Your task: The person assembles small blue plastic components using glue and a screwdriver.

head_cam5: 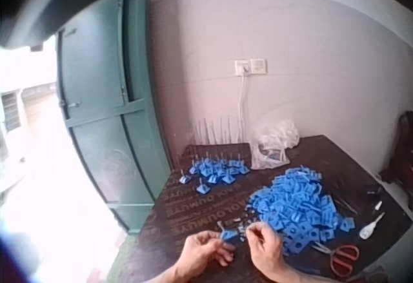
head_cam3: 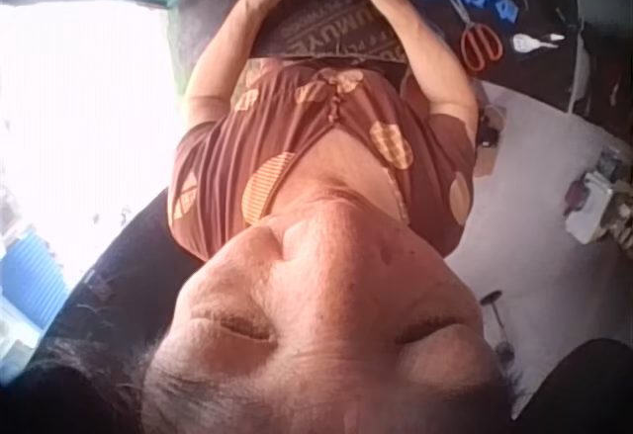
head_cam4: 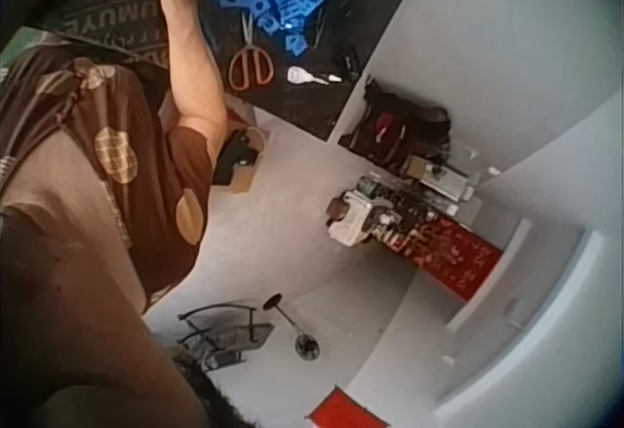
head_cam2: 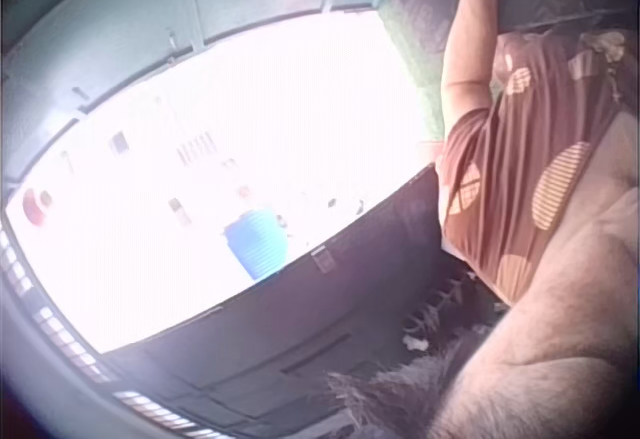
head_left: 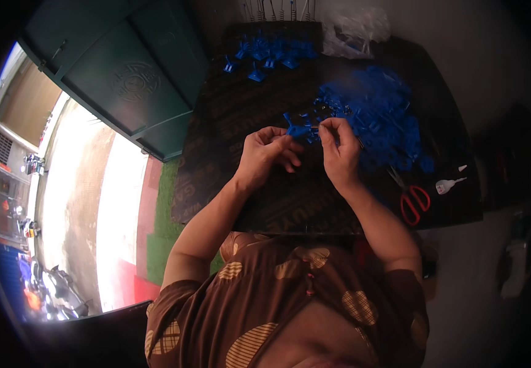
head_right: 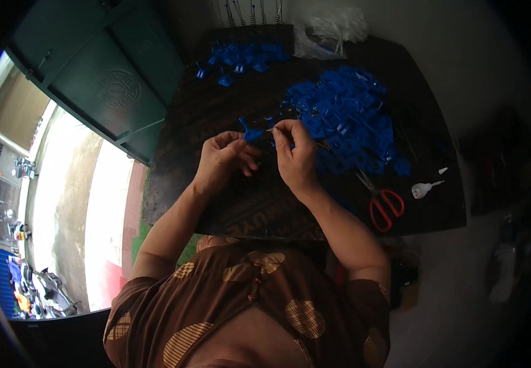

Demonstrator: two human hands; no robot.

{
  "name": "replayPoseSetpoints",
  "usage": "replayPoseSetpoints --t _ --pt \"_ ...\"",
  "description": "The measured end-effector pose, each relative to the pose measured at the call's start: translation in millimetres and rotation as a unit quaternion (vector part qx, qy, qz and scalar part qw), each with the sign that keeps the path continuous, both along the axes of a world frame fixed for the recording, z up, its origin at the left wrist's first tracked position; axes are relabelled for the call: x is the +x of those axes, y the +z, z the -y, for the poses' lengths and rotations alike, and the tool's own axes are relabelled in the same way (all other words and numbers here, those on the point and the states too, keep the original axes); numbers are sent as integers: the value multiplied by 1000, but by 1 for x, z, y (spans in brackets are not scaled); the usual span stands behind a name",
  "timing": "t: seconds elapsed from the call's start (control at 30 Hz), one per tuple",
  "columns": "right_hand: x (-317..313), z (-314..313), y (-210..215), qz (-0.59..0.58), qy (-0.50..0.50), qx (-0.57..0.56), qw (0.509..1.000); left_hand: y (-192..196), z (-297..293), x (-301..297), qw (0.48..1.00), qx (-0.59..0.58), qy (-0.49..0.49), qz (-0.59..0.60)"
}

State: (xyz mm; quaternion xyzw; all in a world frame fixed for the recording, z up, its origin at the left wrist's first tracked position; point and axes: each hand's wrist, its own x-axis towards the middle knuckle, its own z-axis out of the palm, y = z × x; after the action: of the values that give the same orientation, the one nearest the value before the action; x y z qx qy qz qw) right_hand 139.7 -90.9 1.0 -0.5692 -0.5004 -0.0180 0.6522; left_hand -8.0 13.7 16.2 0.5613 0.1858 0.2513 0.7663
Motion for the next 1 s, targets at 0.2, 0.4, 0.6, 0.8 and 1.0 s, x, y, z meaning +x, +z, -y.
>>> replayPoseSetpoints --t 0.2,0.4,0.6,0.8,1.0 --pt "-4 1 -4 -50 59 14 997 0 -4 -3 1000 6 4 -2" --pt "-2 2 -1 -26 39 29 998 1 -7 -4 1000 18 -10 -3" --pt "0 4 0 -46 59 14 997 4 -6 -5 999 17 -24 -16" --pt "1 3 -2 -67 70 14 995 6 -6 -5 998 28 -33 -34" --pt "-4 5 -2 -94 94 16 991 7 -6 -6 999 17 -26 -38"
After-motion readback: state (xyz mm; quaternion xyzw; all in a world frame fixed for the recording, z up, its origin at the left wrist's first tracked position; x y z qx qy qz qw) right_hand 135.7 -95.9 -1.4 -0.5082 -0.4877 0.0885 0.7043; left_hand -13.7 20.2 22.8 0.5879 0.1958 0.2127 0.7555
